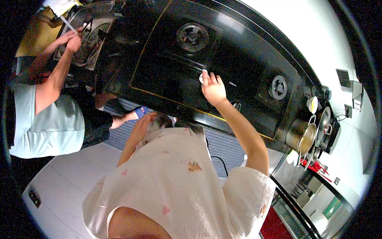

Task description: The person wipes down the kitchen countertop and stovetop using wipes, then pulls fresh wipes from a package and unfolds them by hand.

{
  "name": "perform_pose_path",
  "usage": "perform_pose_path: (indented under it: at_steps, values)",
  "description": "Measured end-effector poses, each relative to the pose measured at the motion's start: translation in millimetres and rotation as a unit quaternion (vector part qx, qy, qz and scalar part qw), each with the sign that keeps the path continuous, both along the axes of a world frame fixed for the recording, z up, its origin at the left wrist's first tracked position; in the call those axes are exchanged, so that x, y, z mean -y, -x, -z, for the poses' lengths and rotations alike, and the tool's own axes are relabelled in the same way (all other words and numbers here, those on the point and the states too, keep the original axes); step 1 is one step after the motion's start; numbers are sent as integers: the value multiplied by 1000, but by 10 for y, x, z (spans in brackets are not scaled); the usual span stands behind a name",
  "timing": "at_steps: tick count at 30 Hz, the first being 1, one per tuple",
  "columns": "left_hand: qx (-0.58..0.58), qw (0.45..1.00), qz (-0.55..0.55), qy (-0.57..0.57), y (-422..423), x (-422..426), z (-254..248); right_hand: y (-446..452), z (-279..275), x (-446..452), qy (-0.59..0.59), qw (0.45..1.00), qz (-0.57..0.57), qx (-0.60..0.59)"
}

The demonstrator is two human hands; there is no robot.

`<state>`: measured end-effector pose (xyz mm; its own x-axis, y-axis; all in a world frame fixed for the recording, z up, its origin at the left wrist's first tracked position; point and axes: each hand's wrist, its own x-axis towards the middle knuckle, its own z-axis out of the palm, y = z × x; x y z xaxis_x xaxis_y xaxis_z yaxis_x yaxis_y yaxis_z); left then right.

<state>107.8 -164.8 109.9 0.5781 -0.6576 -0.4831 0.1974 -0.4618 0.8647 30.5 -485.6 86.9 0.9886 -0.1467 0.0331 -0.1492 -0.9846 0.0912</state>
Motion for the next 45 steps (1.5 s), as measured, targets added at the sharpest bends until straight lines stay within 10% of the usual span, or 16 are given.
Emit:
perform_pose_path:
  at_steps: [4,7,9,18,23,45]
  values:
    - [-3,1000,16,-6,-73,11,46,-12,-92,102,-153,978,91,106]
    - [-13,1000,19,-15,-165,48,-35,-190,-50,504,-537,776,235,233]
    - [-4,999,27,-23,-224,40,-96,-494,-67,926,-596,710,266,264]
    - [4,994,27,-104,-574,-170,-187,-2663,-321,1302,-155,986,68,4]
    - [-4,994,-5,-108,-734,-308,-222,-3157,-82,1185,-172,981,-80,40]
    - [17,991,23,-133,-661,-58,-222,-2165,-135,1721,-69,998,3,-4]
